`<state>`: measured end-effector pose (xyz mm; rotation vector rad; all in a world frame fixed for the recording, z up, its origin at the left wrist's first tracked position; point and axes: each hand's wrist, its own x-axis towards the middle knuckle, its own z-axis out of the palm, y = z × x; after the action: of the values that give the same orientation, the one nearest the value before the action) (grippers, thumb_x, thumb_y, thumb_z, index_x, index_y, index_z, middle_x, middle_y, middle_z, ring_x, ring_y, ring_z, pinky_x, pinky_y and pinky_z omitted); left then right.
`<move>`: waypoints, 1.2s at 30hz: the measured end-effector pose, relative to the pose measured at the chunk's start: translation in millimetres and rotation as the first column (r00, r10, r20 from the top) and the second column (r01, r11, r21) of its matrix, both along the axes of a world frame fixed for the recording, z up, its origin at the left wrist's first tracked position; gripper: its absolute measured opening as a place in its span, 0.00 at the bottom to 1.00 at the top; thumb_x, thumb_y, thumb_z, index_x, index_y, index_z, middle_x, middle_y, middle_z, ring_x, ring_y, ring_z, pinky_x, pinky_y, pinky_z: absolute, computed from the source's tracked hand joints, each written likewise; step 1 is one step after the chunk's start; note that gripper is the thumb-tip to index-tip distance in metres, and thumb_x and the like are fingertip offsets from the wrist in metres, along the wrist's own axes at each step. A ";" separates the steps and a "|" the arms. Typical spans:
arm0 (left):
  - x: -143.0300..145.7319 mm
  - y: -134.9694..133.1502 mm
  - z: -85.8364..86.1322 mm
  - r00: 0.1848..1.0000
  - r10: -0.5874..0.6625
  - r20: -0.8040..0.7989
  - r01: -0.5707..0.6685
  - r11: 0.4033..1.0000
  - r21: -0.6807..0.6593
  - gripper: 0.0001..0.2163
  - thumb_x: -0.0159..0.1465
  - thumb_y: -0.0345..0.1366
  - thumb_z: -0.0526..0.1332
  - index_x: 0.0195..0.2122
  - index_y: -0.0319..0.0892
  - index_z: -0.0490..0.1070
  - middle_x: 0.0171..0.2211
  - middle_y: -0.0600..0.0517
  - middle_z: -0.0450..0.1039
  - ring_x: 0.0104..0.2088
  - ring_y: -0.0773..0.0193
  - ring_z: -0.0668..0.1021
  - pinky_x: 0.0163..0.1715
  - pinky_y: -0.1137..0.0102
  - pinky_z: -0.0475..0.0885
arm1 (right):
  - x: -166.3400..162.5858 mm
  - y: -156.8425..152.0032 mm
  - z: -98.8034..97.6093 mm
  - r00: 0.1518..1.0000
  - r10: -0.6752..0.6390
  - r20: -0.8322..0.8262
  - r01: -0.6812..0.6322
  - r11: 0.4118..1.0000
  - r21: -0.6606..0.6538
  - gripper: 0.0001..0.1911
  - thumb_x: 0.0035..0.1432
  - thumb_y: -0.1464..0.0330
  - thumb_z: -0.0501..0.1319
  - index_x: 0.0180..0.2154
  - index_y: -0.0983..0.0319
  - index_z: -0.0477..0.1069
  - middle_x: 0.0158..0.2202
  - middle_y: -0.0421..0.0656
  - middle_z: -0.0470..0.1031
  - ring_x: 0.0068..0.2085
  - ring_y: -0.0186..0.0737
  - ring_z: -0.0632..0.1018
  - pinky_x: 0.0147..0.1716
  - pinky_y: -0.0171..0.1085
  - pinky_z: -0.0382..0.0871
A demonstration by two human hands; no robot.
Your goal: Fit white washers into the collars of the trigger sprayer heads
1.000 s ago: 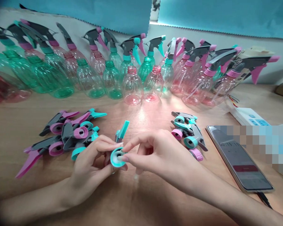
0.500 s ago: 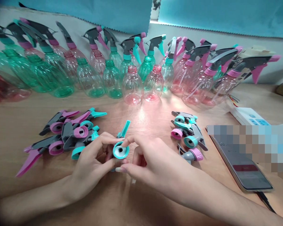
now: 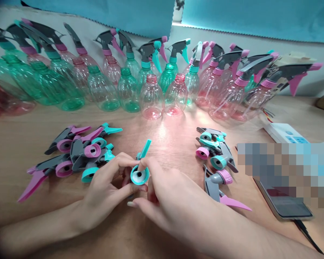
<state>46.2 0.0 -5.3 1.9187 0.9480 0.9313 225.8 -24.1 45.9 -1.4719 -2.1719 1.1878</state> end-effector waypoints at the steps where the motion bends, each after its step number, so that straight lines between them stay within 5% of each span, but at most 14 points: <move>1: 0.2 0.1 0.5 1.000 0.003 -0.004 -0.003 1.000 -0.007 0.13 0.58 0.23 0.63 0.41 0.45 0.67 0.29 0.58 0.62 0.25 0.71 0.65 0.24 0.75 0.61 | -0.4 0.0 0.1 1.000 0.005 0.010 -0.005 1.000 0.001 0.18 0.57 0.69 0.60 0.48 0.58 0.57 0.25 0.31 0.70 0.25 0.33 0.73 0.24 0.32 0.60; 9: 1.3 4.0 -0.1 1.000 0.027 0.014 -0.025 0.993 -0.117 0.11 0.59 0.26 0.63 0.40 0.45 0.67 0.31 0.57 0.64 0.27 0.69 0.67 0.26 0.74 0.62 | 3.1 2.9 -6.8 0.999 0.018 0.045 -0.026 0.980 0.199 0.22 0.59 0.70 0.59 0.53 0.51 0.58 0.24 0.30 0.70 0.22 0.32 0.69 0.23 0.30 0.59; 13: 1.0 4.7 1.4 1.000 -0.004 -0.008 0.004 0.994 -0.107 0.09 0.60 0.25 0.61 0.40 0.45 0.67 0.30 0.57 0.64 0.27 0.70 0.66 0.26 0.74 0.60 | 9.7 7.2 -6.1 0.997 0.052 0.059 -0.067 0.954 0.294 0.16 0.59 0.67 0.60 0.49 0.53 0.65 0.22 0.31 0.68 0.20 0.30 0.66 0.22 0.30 0.59; 19: 1.6 2.7 3.8 0.998 -0.051 -0.035 0.046 0.990 -0.132 0.05 0.61 0.31 0.63 0.37 0.43 0.68 0.28 0.57 0.64 0.26 0.70 0.64 0.26 0.72 0.59 | 13.8 17.9 4.6 0.990 0.092 -0.109 -0.063 0.968 0.242 0.05 0.61 0.68 0.59 0.39 0.56 0.72 0.25 0.31 0.75 0.25 0.27 0.73 0.26 0.26 0.63; 22: 2.0 2.8 2.7 0.997 -0.073 -0.030 0.069 0.989 -0.130 0.06 0.60 0.29 0.63 0.37 0.44 0.68 0.28 0.58 0.64 0.25 0.70 0.64 0.26 0.73 0.58 | 15.5 22.2 6.4 0.986 0.116 -0.121 -0.086 0.969 0.234 0.07 0.62 0.69 0.57 0.32 0.59 0.73 0.26 0.33 0.76 0.26 0.26 0.74 0.27 0.26 0.63; 31: 2.6 2.9 4.2 0.995 -0.094 0.017 0.096 0.983 -0.158 0.07 0.59 0.28 0.64 0.34 0.45 0.67 0.27 0.59 0.63 0.25 0.71 0.63 0.25 0.73 0.58 | 18.4 29.1 -2.7 0.975 0.223 -0.021 -0.206 0.929 0.308 0.09 0.65 0.70 0.52 0.37 0.60 0.71 0.34 0.38 0.76 0.34 0.32 0.75 0.32 0.31 0.64; 36: 1.8 1.9 2.0 0.994 -0.108 0.028 0.111 0.972 -0.205 0.05 0.60 0.28 0.62 0.36 0.44 0.68 0.28 0.58 0.65 0.26 0.70 0.65 0.26 0.73 0.59 | 24.5 19.8 16.0 0.967 0.254 -0.004 -0.247 0.941 0.231 0.10 0.65 0.72 0.52 0.33 0.59 0.69 0.27 0.34 0.72 0.30 0.30 0.74 0.29 0.29 0.64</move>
<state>48.0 1.9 -3.4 1.7654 0.8831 0.7533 250.3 -4.2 61.9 -1.0997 -2.4336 0.9829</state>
